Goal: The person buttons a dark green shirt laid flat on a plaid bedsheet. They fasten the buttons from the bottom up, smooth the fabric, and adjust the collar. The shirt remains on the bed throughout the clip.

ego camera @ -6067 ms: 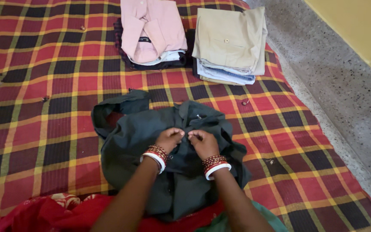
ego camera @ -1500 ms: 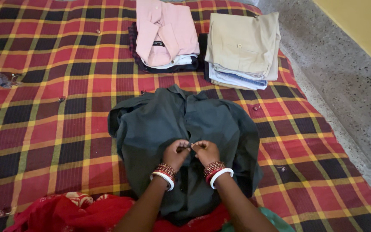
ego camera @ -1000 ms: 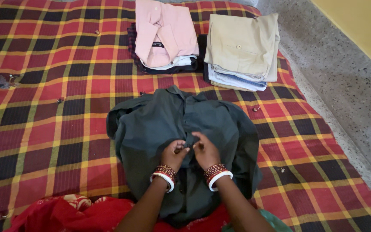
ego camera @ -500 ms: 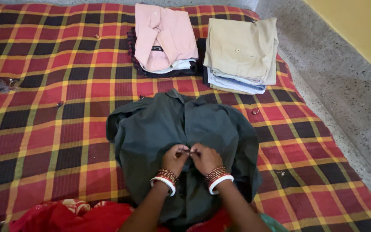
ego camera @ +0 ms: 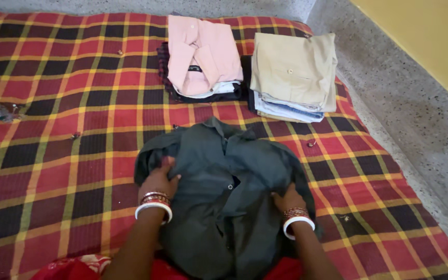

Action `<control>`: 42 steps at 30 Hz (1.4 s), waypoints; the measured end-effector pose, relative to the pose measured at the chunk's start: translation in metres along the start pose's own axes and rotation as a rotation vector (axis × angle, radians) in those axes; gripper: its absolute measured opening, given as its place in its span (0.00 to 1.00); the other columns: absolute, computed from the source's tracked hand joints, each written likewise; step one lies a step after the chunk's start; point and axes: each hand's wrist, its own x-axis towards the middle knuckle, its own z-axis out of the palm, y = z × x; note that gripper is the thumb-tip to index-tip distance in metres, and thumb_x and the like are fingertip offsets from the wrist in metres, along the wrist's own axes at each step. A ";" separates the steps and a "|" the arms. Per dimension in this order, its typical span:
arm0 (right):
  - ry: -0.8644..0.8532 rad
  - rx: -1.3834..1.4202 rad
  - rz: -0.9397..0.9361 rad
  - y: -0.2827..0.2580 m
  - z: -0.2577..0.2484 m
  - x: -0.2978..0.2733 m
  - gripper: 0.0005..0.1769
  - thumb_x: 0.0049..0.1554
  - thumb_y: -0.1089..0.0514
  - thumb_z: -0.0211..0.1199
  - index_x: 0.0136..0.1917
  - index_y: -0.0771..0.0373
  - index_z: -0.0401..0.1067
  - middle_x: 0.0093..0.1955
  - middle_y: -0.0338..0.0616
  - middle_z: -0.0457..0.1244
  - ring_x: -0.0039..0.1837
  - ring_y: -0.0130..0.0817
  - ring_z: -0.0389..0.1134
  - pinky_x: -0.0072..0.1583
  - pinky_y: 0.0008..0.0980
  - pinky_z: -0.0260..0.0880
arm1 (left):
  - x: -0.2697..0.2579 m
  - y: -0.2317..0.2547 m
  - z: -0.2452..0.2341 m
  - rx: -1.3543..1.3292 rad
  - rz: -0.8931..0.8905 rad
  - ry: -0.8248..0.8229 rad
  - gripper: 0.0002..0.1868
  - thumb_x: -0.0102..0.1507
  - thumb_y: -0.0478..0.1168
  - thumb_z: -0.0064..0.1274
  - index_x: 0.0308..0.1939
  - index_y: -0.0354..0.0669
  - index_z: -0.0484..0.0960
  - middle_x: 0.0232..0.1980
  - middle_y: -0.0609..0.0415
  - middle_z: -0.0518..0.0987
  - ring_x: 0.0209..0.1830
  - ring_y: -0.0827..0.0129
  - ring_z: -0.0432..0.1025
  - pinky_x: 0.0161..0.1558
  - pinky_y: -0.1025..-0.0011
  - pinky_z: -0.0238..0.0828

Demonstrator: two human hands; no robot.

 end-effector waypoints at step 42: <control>-0.217 1.014 -0.489 -0.118 0.148 0.014 0.12 0.60 0.64 0.59 0.55 0.67 0.78 0.51 0.43 0.73 0.53 0.27 0.72 0.58 0.27 0.71 | 0.021 0.036 0.110 -0.341 -0.114 -0.134 0.13 0.60 0.49 0.61 0.48 0.58 0.88 0.53 0.45 0.82 0.56 0.49 0.76 0.59 0.58 0.73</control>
